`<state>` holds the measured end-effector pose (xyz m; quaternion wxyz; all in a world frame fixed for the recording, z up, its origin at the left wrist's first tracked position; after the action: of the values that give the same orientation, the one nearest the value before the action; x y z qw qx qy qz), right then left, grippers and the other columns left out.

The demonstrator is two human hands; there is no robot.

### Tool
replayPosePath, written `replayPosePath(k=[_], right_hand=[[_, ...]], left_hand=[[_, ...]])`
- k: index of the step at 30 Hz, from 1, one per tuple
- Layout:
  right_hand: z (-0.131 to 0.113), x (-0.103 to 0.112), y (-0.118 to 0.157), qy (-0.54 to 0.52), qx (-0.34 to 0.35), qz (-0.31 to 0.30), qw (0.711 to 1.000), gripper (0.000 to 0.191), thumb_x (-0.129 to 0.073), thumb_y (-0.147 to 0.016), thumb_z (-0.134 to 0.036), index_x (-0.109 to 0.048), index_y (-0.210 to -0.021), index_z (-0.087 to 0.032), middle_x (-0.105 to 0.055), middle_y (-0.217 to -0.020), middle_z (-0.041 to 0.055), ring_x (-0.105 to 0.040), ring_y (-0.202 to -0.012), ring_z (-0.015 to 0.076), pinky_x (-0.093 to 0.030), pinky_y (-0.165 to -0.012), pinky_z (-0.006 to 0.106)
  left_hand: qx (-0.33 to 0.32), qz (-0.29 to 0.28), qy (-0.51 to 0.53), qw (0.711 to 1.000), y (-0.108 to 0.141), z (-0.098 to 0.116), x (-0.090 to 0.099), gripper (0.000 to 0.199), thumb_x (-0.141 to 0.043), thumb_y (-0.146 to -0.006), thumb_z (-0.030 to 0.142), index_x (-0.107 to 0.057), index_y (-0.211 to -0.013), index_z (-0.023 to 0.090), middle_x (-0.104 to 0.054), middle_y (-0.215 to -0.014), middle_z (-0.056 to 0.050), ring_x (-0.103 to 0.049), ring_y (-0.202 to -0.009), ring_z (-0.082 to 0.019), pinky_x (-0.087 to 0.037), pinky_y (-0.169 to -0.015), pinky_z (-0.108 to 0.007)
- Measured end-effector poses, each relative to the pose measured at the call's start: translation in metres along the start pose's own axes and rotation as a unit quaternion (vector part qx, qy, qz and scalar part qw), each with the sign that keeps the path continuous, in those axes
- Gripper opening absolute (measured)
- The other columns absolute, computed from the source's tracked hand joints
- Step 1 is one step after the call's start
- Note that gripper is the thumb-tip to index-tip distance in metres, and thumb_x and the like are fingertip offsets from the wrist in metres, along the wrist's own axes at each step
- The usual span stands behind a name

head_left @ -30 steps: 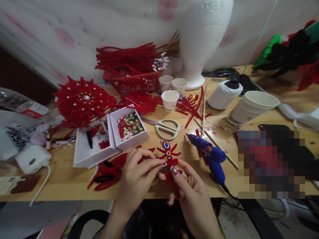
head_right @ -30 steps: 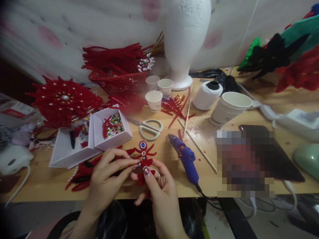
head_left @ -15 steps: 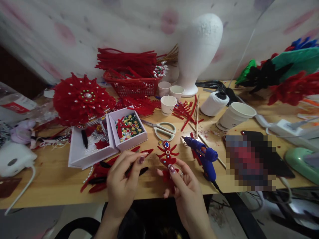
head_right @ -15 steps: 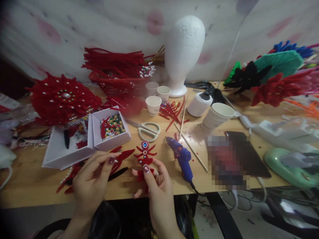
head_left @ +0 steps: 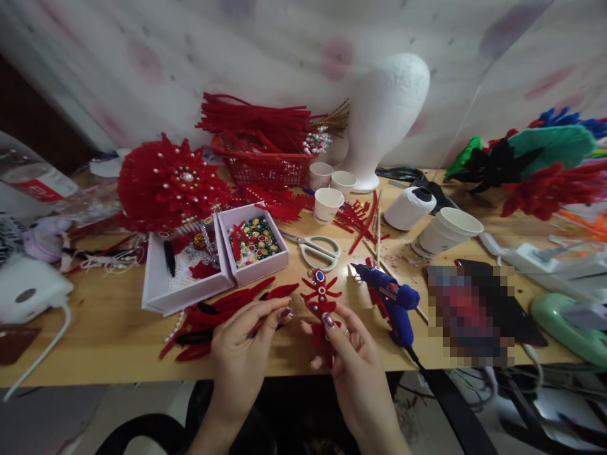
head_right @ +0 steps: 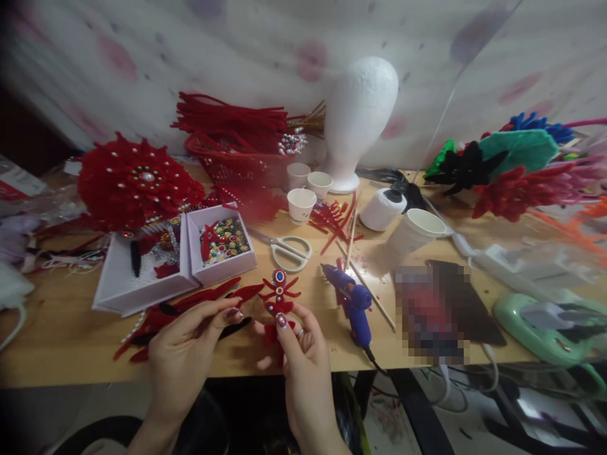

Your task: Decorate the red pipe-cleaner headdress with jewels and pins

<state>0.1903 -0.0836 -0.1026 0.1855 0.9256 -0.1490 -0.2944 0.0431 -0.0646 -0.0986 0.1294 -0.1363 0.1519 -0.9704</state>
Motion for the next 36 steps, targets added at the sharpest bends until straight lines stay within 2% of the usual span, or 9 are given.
replayPosePath(k=[7,11,15,21,24,26,30,34,36], right_hand=[[0.0,0.001,-0.003,-0.003,0.008,-0.01,1.0,0.052,-0.09,-0.063,-0.037,-0.063,-0.103,-0.017,-0.077,-0.087,0.0051,-0.076,-0.075,0.0217,-0.053,-0.041,0.017],[-0.001,0.001,-0.004,-0.006,0.003,-0.004,1.0,0.052,-0.09,-0.061,-0.036,-0.063,-0.102,-0.018,-0.077,-0.088,0.0053,-0.076,-0.076,0.0231,-0.052,-0.04,0.018],[-0.002,0.001,-0.005,-0.013,0.001,-0.007,1.0,0.052,-0.091,-0.061,-0.035,-0.063,-0.101,-0.018,-0.077,-0.086,0.0055,-0.076,-0.075,0.0244,-0.052,-0.039,0.02],[0.0,0.0,-0.006,-0.019,0.006,-0.015,1.0,0.048,-0.089,-0.064,-0.034,-0.064,-0.102,-0.018,-0.076,-0.083,0.0048,-0.074,-0.072,0.0217,-0.053,-0.04,0.019],[0.0,0.001,-0.006,-0.013,0.004,-0.015,1.0,0.048,-0.089,-0.065,-0.035,-0.064,-0.103,-0.018,-0.075,-0.081,0.0038,-0.072,-0.069,0.0199,-0.053,-0.039,0.019],[0.001,0.002,-0.006,-0.007,0.003,-0.013,1.0,0.048,-0.089,-0.065,-0.036,-0.064,-0.103,-0.019,-0.074,-0.077,0.0024,-0.071,-0.067,0.0186,-0.052,-0.039,0.019],[0.002,0.003,-0.006,-0.002,0.009,-0.011,1.0,0.048,-0.088,-0.065,-0.038,-0.064,-0.101,-0.02,-0.072,-0.073,-0.0007,-0.066,-0.058,0.014,-0.051,-0.038,0.017],[0.002,0.002,-0.006,-0.004,0.0,-0.014,1.0,0.048,-0.088,-0.065,-0.038,-0.064,-0.102,-0.019,-0.07,-0.07,-0.0027,-0.057,-0.044,0.0083,-0.051,-0.038,0.018],[0.002,0.002,-0.006,-0.005,0.0,-0.012,1.0,0.049,-0.089,-0.064,-0.037,-0.064,-0.102,-0.019,-0.071,-0.071,-0.0019,-0.058,-0.046,0.0088,-0.051,-0.038,0.018]], left_hand=[[0.058,-0.028,0.014,0.998,0.001,0.004,-0.003,0.019,-0.056,-0.095,0.032,-0.071,-0.103,0.024,-0.064,-0.066,0.005,-0.054,-0.053,-0.005,-0.046,-0.053,-0.011],[0.12,-0.026,0.081,0.989,0.002,-0.003,-0.005,0.024,-0.063,-0.089,0.041,-0.067,-0.083,0.019,-0.056,-0.053,0.005,-0.045,-0.041,-0.005,-0.037,-0.04,-0.012],[0.147,-0.024,0.129,0.98,0.003,-0.005,-0.008,0.033,-0.069,-0.083,0.045,-0.059,-0.068,0.017,-0.048,-0.042,0.007,-0.042,-0.035,-0.005,-0.036,-0.036,-0.013],[0.191,0.028,0.143,0.971,0.004,0.009,-0.013,0.027,-0.079,-0.073,0.036,-0.06,-0.066,0.018,-0.056,-0.048,0.006,-0.05,-0.04,-0.007,-0.045,-0.041,-0.014],[0.196,0.03,0.142,0.97,0.003,0.013,-0.014,0.026,-0.081,-0.069,0.032,-0.06,-0.063,0.019,-0.065,-0.056,0.004,-0.054,-0.042,-0.007,-0.048,-0.041,-0.015],[0.197,0.025,0.138,0.97,0.002,0.012,-0.013,0.026,-0.082,-0.068,0.031,-0.061,-0.061,0.019,-0.068,-0.059,0.002,-0.062,-0.049,-0.01,-0.051,-0.044,-0.016],[0.19,0.011,0.139,0.972,0.002,0.007,-0.012,0.024,-0.085,-0.063,0.029,-0.063,-0.058,0.02,-0.072,-0.058,0.0,-0.074,-0.074,-0.018,-0.058,-0.062,-0.018],[0.173,-0.034,0.134,0.975,0.002,-0.001,-0.011,0.016,-0.084,-0.069,0.027,-0.07,-0.063,0.02,-0.077,-0.067,-0.002,-0.075,-0.074,-0.02,-0.061,-0.072,-0.026],[0.148,-0.059,0.128,0.979,0.001,-0.004,-0.01,0.016,-0.081,-0.073,0.029,-0.071,-0.065,0.02,-0.078,-0.07,-0.004,-0.076,-0.079,-0.022,-0.062,-0.075,-0.028]])
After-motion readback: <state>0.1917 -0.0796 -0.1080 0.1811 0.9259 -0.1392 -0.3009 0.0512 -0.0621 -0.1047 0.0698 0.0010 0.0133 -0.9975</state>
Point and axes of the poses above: each hand's wrist, its own y-axis away from the middle knuckle, its own x-axis out of the back of the hand, z = x × y, the point moved 2 cm from there along -y, towards the middle knuckle
